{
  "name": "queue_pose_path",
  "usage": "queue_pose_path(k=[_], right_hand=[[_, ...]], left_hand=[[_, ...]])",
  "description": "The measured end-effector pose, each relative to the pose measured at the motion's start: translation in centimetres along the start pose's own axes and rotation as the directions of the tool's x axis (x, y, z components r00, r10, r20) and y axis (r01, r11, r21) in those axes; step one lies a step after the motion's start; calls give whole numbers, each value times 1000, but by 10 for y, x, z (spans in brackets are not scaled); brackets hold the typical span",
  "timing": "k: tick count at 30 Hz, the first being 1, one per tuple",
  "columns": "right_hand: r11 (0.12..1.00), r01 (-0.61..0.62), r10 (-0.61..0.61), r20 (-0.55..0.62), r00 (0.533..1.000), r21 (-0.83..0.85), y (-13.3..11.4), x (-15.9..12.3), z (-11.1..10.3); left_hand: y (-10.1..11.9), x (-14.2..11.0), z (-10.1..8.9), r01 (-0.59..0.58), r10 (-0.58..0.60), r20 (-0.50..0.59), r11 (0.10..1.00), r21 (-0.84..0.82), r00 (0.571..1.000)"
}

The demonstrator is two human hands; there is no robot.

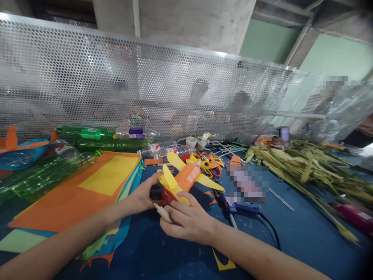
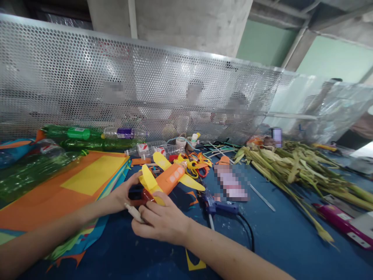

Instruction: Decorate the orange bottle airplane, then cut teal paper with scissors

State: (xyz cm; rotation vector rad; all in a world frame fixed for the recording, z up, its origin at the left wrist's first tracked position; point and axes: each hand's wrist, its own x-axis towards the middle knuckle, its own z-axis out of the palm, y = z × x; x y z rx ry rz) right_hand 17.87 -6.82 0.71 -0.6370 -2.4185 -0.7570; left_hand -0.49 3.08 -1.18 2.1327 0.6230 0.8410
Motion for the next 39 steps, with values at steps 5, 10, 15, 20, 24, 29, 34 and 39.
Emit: queue_pose_path(k=[5, 10, 15, 20, 24, 29, 34, 39], right_hand=[[1000, -26, 25, -24, 999, -15, -3, -2, -3], [947, -318, 322, -180, 930, 47, 4, -7, -1], [712, -683, 702, -176, 690, 163, 19, -8, 8], [648, -722, 752, -53, 657, 242, 18, -7, 12], [652, -670, 728, -50, 683, 355, 14, -7, 10], [610, -556, 696, -47, 716, 564, 16, -15, 11], [479, -576, 757, 22, 653, 662, 24, -19, 15], [400, -654, 838, 33, 545, 642, 32, -18, 18]], left_hand=[[0, -1, -1, 37, -36, 57, 999, -27, 998], [-3, -4, -4, 17, -24, 91, 997, 74, 996], [-6, -5, -6, -54, 28, 104, 965, 258, 994], [-8, -6, -6, -101, 81, 93, 965, 243, 992], [-1, -7, -7, -222, 189, 141, 937, 270, 972], [8, -14, -7, -435, 380, 212, 785, 440, 900], [11, -19, -4, -622, 538, 334, 545, 562, 774], [18, -24, -1, -589, 641, 327, 245, 770, 694]])
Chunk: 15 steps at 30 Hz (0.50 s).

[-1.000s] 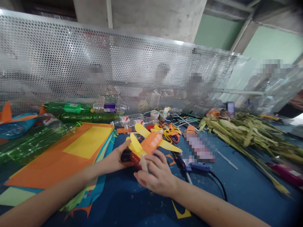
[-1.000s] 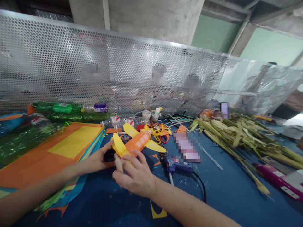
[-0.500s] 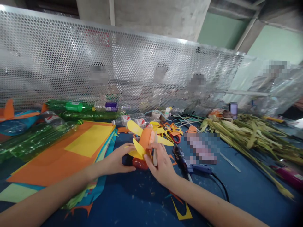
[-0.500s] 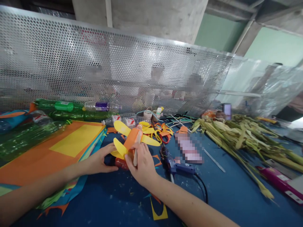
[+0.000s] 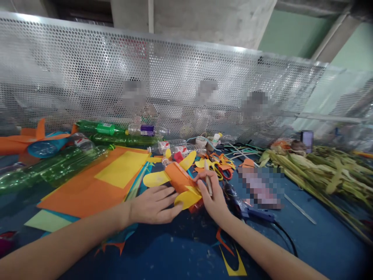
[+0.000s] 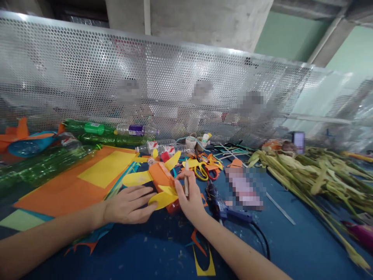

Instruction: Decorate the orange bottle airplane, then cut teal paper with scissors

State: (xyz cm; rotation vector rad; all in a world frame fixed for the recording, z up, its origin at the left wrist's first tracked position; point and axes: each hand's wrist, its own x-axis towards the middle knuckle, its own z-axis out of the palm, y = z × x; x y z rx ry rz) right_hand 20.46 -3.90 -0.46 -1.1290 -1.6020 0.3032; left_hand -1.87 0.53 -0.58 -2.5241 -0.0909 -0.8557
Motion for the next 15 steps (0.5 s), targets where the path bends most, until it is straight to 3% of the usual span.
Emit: queue_pose_path(k=[3, 5, 6, 10, 15], right_hand=[[1000, 12, -12, -1, 1000, 7, 1, -1, 0], [999, 24, -25, 14, 1000, 24, 2, -2, 1], [999, 36, -37, 27, 999, 30, 2, -3, 1], [992, 123, -125, 84, 989, 24, 3, -5, 2], [966, 260, -259, 141, 955, 16, 1, -7, 0]], left_hand=[[-4, 6, -4, 209, -205, -88, 977, 37, 975], [-11, 11, -6, 378, -378, -24, 926, -12, 925], [-15, 13, -7, 428, -427, 59, 903, -18, 902], [-20, 18, -10, 320, -302, 338, 947, 3, 891], [-13, 17, -7, 205, -213, 382, 977, 62, 900]])
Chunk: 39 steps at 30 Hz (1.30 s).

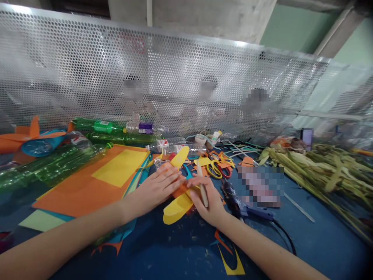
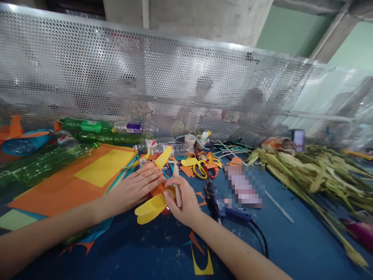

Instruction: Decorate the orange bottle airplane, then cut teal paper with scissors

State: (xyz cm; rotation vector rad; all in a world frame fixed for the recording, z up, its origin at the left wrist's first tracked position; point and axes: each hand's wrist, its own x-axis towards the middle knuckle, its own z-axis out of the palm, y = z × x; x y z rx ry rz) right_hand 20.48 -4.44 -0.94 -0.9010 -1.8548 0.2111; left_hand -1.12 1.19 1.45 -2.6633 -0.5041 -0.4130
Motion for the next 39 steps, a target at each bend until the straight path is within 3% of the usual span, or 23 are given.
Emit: queue_pose_path(k=[2, 5, 9, 13, 16, 19, 22, 25, 28, 33, 39], right_hand=[[1000, 27, -27, -14, 1000, -1, -2, 0, -2], [1000, 19, -17, -114, 993, 17, -6, 3, -4], [1000, -26, 30, -333, 942, 17, -7, 9, -5], [993, -114, 107, -420, 901, 9, -3, 12, -3], [979, -199, 201, -406, 892, 48, 1, 11, -1], [953, -264, 298, -291, 909, 150, 3, 8, 0], [928, -275, 326, -187, 927, 253, 1, 6, 2], [914, -243, 318, -199, 927, 326, -3, 7, 2], [913, -242, 322, -216, 922, 330, -3, 7, 1], [909, -314, 367, -171, 914, 273, 0, 3, 0], [906, -326, 377, -165, 911, 271, 0, 2, 1]], left_hand=[[1, -1, 3, -11, 11, -15, 1000, 28, 1000], [0, -2, 5, 71, -66, -74, 996, 56, 995], [0, -1, -2, 197, -172, -165, 969, 151, 971], [3, 1, -10, 285, -228, -226, 921, 266, 947], [4, 0, -8, 307, -278, -145, 917, 254, 950], [3, -3, 0, 321, -310, -83, 928, 191, 947], [0, -8, 15, 324, -311, -116, 940, 109, 943], [-7, -11, 30, 289, -282, -162, 957, 24, 946], [-12, -12, 40, 266, -270, -123, 963, -46, 955], [-11, -9, 35, 252, -260, -84, 963, -93, 962], [-5, -6, 24, 257, -263, -124, 964, -63, 957]])
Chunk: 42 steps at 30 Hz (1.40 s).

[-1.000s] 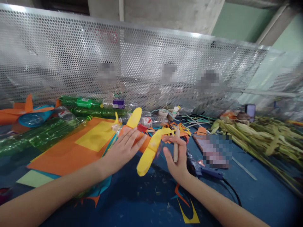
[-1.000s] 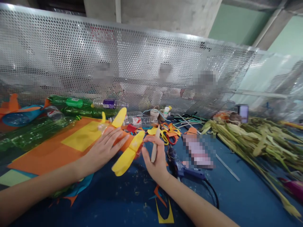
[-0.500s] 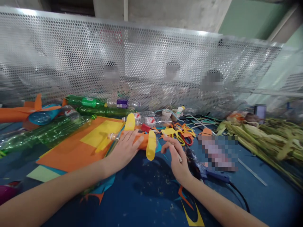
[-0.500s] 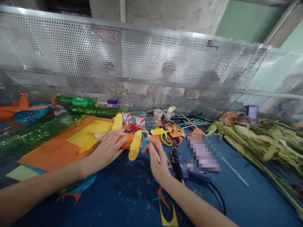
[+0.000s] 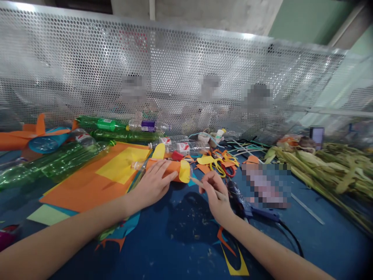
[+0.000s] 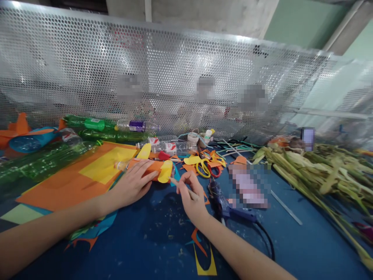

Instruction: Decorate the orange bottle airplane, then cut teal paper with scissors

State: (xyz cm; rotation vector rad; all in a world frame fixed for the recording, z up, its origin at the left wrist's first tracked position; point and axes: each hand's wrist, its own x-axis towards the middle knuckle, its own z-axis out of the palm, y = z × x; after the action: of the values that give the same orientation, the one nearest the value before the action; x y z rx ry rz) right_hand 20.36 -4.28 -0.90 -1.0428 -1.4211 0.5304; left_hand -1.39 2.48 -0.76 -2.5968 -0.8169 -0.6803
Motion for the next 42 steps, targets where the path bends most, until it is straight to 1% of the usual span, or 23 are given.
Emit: queue_pose_path(k=[4, 8, 11, 16, 21, 25, 29, 32, 36, 42], right_hand=[[996, 3, -1, 24, 1000, -84, 2, 1, -1], [989, 37, -26, 82, 996, -140, 1, 0, 1], [986, 40, -22, 114, 993, -160, -1, -2, 6], [978, -23, 39, 76, 996, -208, -1, -4, 11], [969, 12, 3, 64, 998, -245, 1, -2, 11], [966, 6, 14, 75, 997, -257, -3, 0, 11], [957, 9, 17, 86, 996, -290, -5, 1, 12], [950, 18, 9, 86, 996, -311, -5, 0, 11], [945, 44, -29, 51, 998, -323, -3, 1, 9], [945, 62, -62, 8, 998, -320, -4, 3, 5]], left_hand=[[2, 0, -1, -23, 23, -11, 999, 43, 1000], [3, 1, 0, -10, 10, 1, 998, 70, 1000], [3, 1, 0, -3, 3, 7, 997, 81, 1000], [5, 3, -2, -2, 0, 24, 997, 73, 1000], [6, 3, -4, 6, -7, 27, 999, 44, 1000], [6, 2, -4, 7, -7, 13, 1000, 25, 1000], [6, 2, -3, 1, -1, 2, 999, 43, 1000], [6, 2, -2, 0, -1, 15, 998, 58, 1000], [5, 2, -2, 1, -3, 30, 998, 56, 1000], [5, 2, -1, 3, -3, 19, 999, 44, 1000]])
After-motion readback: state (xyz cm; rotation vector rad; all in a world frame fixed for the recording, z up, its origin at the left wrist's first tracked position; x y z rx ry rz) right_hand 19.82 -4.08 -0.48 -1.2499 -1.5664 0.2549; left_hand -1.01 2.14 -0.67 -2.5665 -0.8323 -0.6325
